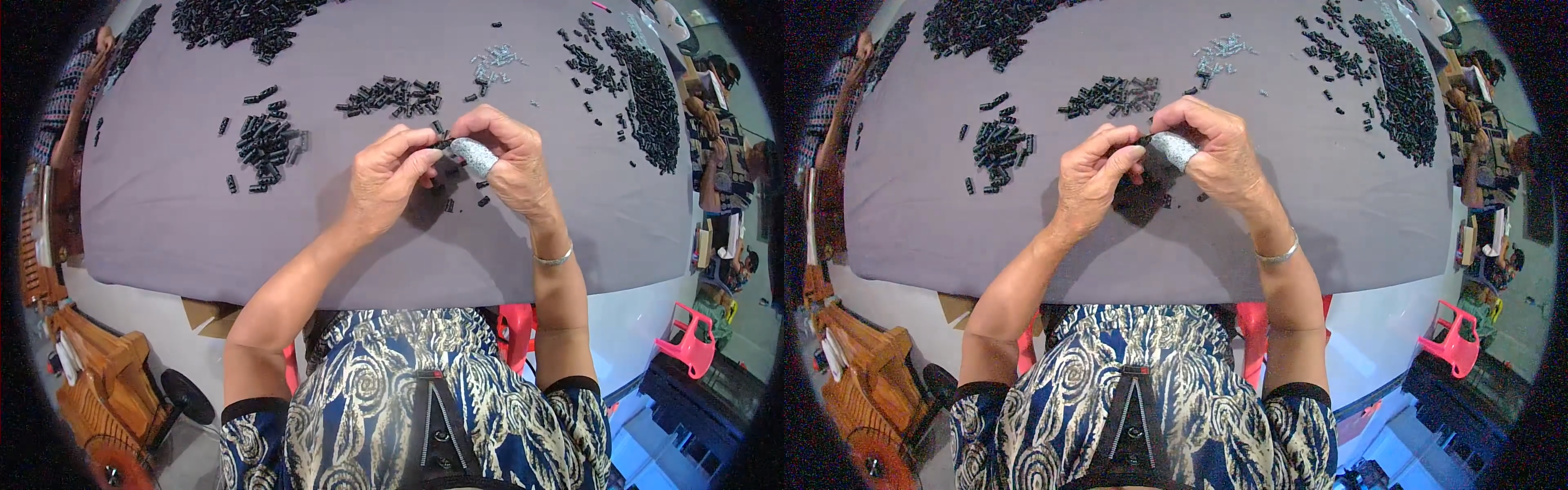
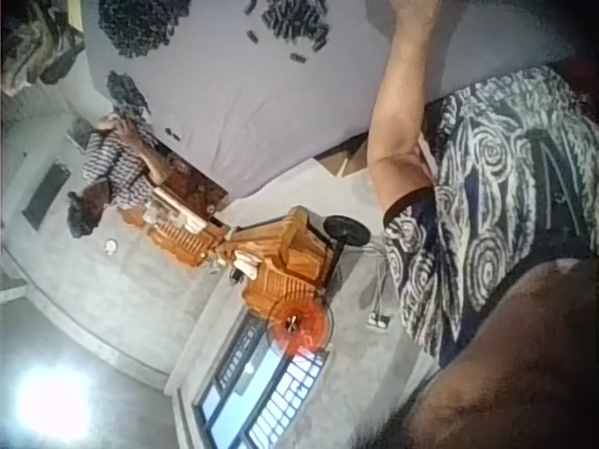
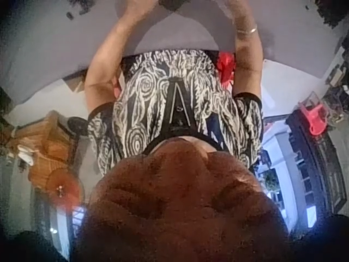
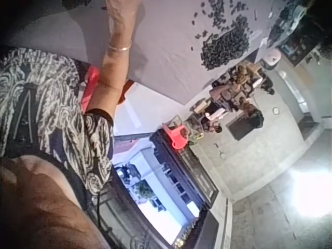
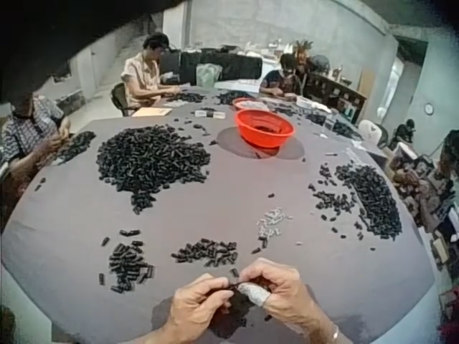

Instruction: Apply glue to small black plastic components for assembly.

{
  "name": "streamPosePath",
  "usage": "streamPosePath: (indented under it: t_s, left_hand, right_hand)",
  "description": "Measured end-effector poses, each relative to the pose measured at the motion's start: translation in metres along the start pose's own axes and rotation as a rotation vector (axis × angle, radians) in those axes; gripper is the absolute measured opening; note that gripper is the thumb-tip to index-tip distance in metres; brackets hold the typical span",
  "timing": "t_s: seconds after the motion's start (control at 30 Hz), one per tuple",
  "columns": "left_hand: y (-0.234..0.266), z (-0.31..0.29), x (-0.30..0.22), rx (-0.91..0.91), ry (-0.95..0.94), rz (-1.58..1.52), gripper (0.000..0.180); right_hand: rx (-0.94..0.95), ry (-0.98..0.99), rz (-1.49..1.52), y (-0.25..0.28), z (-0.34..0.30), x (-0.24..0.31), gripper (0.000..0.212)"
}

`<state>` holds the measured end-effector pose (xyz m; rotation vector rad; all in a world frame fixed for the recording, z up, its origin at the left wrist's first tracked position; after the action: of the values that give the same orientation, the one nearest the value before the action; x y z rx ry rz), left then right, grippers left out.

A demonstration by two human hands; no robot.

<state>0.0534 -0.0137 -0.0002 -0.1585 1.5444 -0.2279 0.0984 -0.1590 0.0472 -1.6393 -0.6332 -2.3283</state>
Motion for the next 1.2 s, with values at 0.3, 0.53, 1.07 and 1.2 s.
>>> streamPosePath:
  t_s: [0.3, 0.53, 1.07, 1.2]
  left_hand:
    - [-0.001, 0.000, 0.000, 0.034, -0.015, 0.029, 0.018]
    - [-0.006, 0.000, -0.003, 0.149, 0.097, -0.138, 0.020]
    - [-0.006, -0.001, -0.004, 0.088, 0.020, 0.024, 0.019]
    - [-0.004, 0.000, -0.007, 0.055, -0.013, 0.106, 0.016]
  right_hand:
    - [0.145, 0.181, -0.309, 0.003, 0.007, 0.017, 0.014]
    - [0.221, 0.162, -0.246, 0.008, 0.007, 0.017, 0.013]
    - [0.257, 0.303, -0.482, -0.001, 0.008, 0.035, 0.012]
    - [0.336, 0.423, -0.615, -0.013, 0.011, 0.049, 0.012]
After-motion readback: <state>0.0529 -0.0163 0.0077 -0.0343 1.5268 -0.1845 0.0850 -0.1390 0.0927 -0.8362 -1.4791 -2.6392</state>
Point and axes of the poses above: each hand's wrist, its own z-axis towards the middle knuckle, its own y-axis out of the back of the hand, x = y × z, the point moved 5 cm from there along z, towards the middle knuckle, and after that the axes turned 4 degrees about y, right-handed, at the moved point
